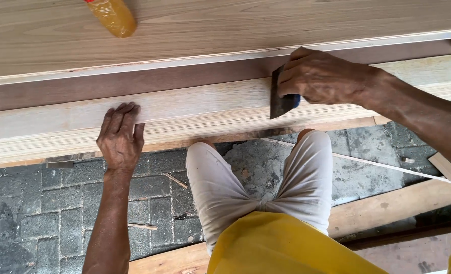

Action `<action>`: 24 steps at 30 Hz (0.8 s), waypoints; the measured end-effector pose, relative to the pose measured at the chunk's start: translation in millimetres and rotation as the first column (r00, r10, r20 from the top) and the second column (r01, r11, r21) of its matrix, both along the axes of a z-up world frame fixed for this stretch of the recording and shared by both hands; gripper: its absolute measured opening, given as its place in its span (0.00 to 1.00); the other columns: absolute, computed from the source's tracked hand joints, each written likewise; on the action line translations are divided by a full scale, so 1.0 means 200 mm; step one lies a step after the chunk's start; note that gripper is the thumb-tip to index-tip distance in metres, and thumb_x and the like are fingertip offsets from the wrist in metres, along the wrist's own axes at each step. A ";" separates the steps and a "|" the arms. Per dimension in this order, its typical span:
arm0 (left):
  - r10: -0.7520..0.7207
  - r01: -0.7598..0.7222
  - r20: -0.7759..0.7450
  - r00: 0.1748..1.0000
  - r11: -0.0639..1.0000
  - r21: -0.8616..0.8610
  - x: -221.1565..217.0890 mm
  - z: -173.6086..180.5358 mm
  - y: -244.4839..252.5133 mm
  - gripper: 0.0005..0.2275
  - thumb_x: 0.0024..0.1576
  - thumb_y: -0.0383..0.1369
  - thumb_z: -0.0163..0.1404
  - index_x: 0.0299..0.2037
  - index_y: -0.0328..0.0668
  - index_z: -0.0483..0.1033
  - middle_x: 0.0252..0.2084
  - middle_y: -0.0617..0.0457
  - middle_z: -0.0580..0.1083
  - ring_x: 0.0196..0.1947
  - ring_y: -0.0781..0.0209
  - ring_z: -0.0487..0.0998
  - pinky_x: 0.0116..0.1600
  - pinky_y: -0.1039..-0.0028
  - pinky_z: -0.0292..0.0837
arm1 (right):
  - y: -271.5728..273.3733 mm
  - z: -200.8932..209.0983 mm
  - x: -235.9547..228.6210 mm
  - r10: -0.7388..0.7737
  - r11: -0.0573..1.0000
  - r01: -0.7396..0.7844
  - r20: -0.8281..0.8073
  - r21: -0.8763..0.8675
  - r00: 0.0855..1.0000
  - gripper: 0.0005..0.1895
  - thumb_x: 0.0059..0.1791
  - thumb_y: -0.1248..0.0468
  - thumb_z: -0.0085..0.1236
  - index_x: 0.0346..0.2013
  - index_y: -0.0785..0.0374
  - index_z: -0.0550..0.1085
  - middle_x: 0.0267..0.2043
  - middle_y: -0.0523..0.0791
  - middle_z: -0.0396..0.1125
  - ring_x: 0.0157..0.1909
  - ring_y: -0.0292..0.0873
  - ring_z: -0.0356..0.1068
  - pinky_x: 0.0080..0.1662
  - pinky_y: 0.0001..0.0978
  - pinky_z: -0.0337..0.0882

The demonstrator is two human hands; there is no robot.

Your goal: Sanding wooden boards and applying filler using a bottle and putty knife to smooth the surface.

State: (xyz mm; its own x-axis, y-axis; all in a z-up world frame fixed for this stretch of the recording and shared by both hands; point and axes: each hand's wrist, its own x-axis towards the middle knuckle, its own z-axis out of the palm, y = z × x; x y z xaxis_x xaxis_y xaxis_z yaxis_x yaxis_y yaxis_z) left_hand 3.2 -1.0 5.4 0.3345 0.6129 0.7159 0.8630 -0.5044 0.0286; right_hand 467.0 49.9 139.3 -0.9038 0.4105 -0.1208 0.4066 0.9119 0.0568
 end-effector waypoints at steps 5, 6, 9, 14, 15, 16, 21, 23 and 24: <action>0.006 -0.006 -0.020 1.000 1.000 -0.004 0.00 0.01 -0.01 0.13 0.70 0.35 0.49 0.52 0.33 0.84 0.54 0.45 0.81 0.54 0.48 0.82 0.65 0.57 0.76 | -0.05 -0.03 0.41 -0.128 0.992 0.128 0.013 0.000 0.992 0.21 0.37 0.75 0.60 0.39 0.48 0.77 0.45 0.36 0.77 0.52 0.41 0.74 0.59 0.41 0.65; 0.013 -0.013 -0.027 1.000 1.000 -0.015 0.00 0.01 -0.01 0.13 0.70 0.35 0.50 0.53 0.33 0.84 0.54 0.45 0.81 0.55 0.48 0.82 0.65 0.57 0.76 | -0.05 -0.04 0.50 -0.182 0.983 0.183 0.021 -0.009 0.983 0.24 0.36 0.75 0.64 0.41 0.46 0.79 0.49 0.35 0.77 0.56 0.40 0.74 0.64 0.41 0.65; -0.002 0.001 -0.013 1.000 1.000 -0.021 0.01 0.02 -0.01 0.12 0.70 0.33 0.52 0.52 0.32 0.84 0.54 0.43 0.81 0.55 0.46 0.83 0.66 0.56 0.76 | -0.07 -0.09 0.70 -0.257 0.966 0.257 -0.004 0.007 0.966 0.27 0.37 0.71 0.65 0.49 0.47 0.78 0.53 0.37 0.76 0.58 0.43 0.73 0.65 0.45 0.65; 0.005 -0.005 -0.037 0.999 1.000 0.000 0.00 0.00 -0.01 0.14 0.71 0.35 0.50 0.53 0.30 0.85 0.54 0.42 0.82 0.55 0.46 0.83 0.65 0.56 0.78 | -0.23 0.01 0.71 -0.372 0.928 0.368 -0.201 -0.055 0.906 0.21 0.47 0.72 0.56 0.55 0.58 0.76 0.49 0.46 0.75 0.52 0.53 0.73 0.54 0.52 0.71; -0.002 0.002 -0.045 0.999 1.000 0.000 0.00 0.01 -0.02 0.12 0.70 0.32 0.53 0.53 0.29 0.85 0.54 0.41 0.82 0.55 0.45 0.83 0.66 0.55 0.78 | -0.27 0.00 0.71 -0.379 0.922 0.385 -0.263 -0.032 0.887 0.19 0.49 0.72 0.56 0.55 0.63 0.77 0.47 0.49 0.75 0.51 0.55 0.73 0.52 0.53 0.73; -0.004 0.004 -0.044 0.999 1.000 -0.003 -0.01 0.01 -0.02 0.12 0.70 0.32 0.53 0.53 0.29 0.85 0.54 0.41 0.82 0.55 0.45 0.83 0.66 0.55 0.78 | -0.29 -0.02 0.70 -0.381 0.922 0.386 -0.261 -0.034 0.887 0.19 0.49 0.72 0.56 0.55 0.63 0.77 0.47 0.49 0.75 0.51 0.55 0.73 0.52 0.53 0.73; -0.015 0.015 -0.035 0.999 1.000 -0.011 -0.01 0.01 -0.02 0.12 0.70 0.31 0.52 0.54 0.28 0.84 0.56 0.41 0.82 0.56 0.43 0.83 0.66 0.54 0.77 | -0.39 -0.13 0.71 -0.362 0.871 0.397 -0.169 0.289 0.917 0.21 0.46 0.67 0.64 0.55 0.61 0.77 0.49 0.47 0.75 0.49 0.49 0.72 0.53 0.41 0.75; -0.009 0.008 -0.042 0.999 1.000 -0.010 -0.01 0.00 -0.02 0.12 0.70 0.31 0.52 0.55 0.29 0.84 0.56 0.41 0.82 0.56 0.44 0.83 0.67 0.54 0.77 | -0.45 -0.18 0.67 -0.342 0.849 0.391 -0.195 0.355 0.919 0.19 0.48 0.70 0.63 0.54 0.61 0.78 0.46 0.47 0.75 0.44 0.45 0.73 0.48 0.38 0.78; -0.001 0.001 -0.050 0.999 1.000 -0.010 -0.01 0.00 -0.02 0.12 0.70 0.31 0.52 0.55 0.29 0.84 0.56 0.41 0.82 0.56 0.44 0.83 0.67 0.55 0.77 | -0.47 -0.20 0.64 -0.319 0.824 0.384 -0.220 0.417 0.922 0.17 0.51 0.73 0.62 0.54 0.61 0.79 0.43 0.46 0.75 0.39 0.42 0.74 0.42 0.34 0.81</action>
State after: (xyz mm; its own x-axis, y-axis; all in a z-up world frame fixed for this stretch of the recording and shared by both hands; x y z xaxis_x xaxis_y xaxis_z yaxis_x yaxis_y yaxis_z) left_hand 0.9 -5.9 5.7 0.3706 0.6195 0.6920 0.8630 -0.5052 -0.0098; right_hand 595.9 -44.1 98.8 -0.6812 0.6829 0.2637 0.7281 0.5947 0.3408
